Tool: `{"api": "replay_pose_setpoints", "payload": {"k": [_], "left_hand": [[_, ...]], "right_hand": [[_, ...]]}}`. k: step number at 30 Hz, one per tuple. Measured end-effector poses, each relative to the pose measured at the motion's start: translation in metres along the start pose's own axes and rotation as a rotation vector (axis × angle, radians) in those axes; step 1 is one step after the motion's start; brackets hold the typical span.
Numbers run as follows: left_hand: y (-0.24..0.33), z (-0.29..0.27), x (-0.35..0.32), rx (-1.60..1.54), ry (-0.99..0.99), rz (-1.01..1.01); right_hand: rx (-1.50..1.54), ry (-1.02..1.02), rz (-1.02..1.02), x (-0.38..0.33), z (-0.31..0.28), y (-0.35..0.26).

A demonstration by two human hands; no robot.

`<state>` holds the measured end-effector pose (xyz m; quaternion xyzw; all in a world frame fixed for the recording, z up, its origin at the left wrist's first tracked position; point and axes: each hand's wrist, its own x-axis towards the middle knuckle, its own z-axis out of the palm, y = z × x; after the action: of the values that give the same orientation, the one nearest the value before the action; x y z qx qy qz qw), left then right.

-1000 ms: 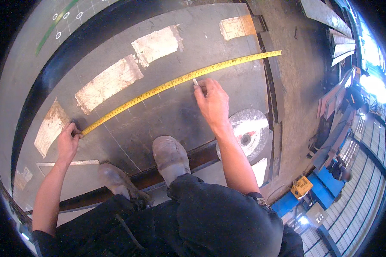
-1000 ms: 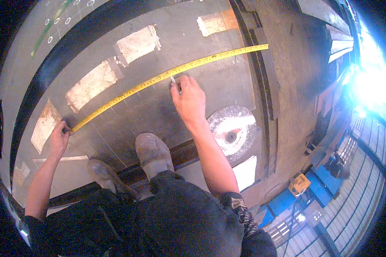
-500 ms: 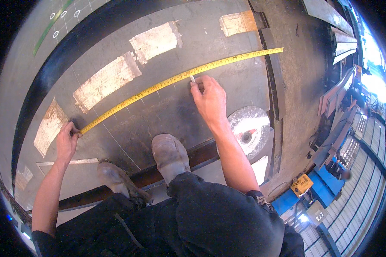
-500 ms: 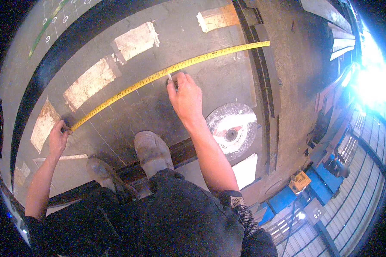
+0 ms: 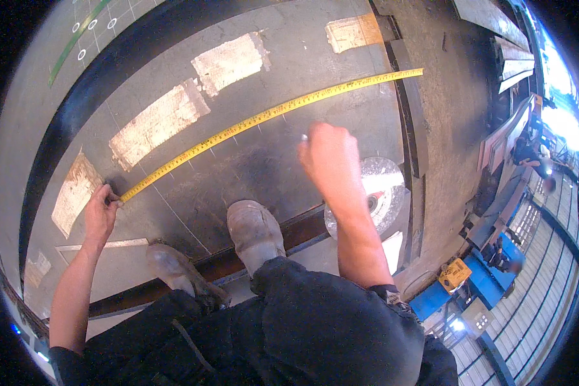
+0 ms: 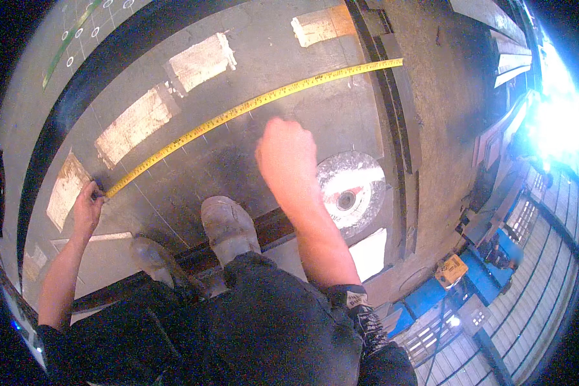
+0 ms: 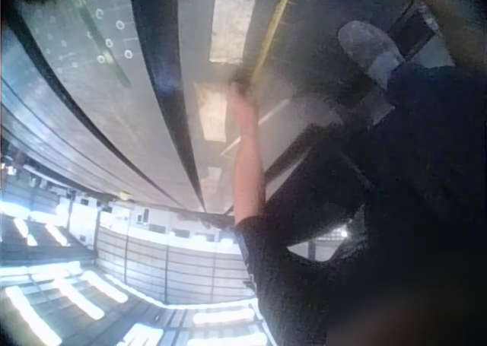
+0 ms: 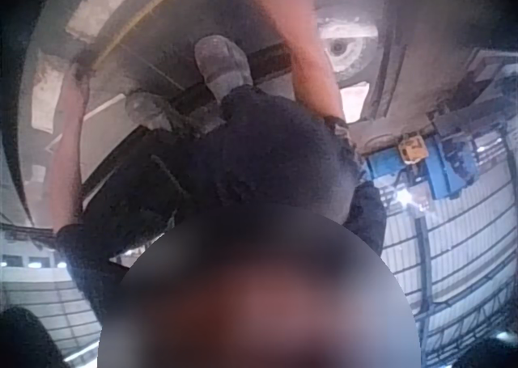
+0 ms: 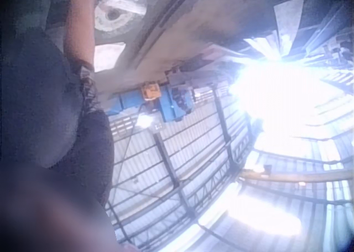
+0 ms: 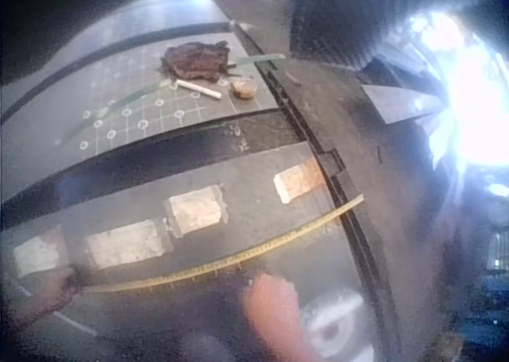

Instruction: The person measures and marks a large metal sheet using a tape measure, a square, and a white marker. They draw straight lines and circles on the sheet's surface to prepare it for cutting or fabrication.

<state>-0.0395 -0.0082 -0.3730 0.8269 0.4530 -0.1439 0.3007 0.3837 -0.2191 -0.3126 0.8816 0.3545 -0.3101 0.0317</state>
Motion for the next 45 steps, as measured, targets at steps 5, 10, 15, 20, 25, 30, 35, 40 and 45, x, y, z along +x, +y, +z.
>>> {"api": "replay_pose_setpoints", "payload": {"k": [5,10,15,20,25,30,35,40,45], "left_hand": [[0.006,-0.003,0.002,0.032,0.008,0.034],[0.015,-0.006,0.006,-0.009,-0.043,-0.065],[0.009,-0.001,0.006,-0.007,0.017,-0.013],[0.014,-0.004,0.004,-0.029,0.007,-0.014],[0.016,-0.004,0.005,0.021,0.006,-0.006],[0.009,-0.002,0.005,0.037,0.008,-0.029],[0.018,-0.004,0.005,0.069,0.004,-0.033],[0.013,-0.004,0.004,0.048,0.006,-0.016],[0.018,-0.006,0.007,0.048,-0.016,-0.024]], "right_hand": [[-0.026,0.045,0.051,-0.009,-0.016,0.017],[0.123,0.136,-0.002,0.012,0.021,0.047],[0.351,0.403,-0.074,0.027,0.042,0.053],[0.404,0.394,-0.096,0.034,0.051,0.056],[0.426,0.399,-0.086,0.034,0.049,0.055],[0.45,0.399,-0.084,0.036,0.049,0.054],[0.464,0.398,-0.077,0.036,0.049,0.054],[0.412,0.448,-0.081,0.039,0.054,0.055],[0.357,0.503,-0.113,0.039,0.057,0.053]]}}
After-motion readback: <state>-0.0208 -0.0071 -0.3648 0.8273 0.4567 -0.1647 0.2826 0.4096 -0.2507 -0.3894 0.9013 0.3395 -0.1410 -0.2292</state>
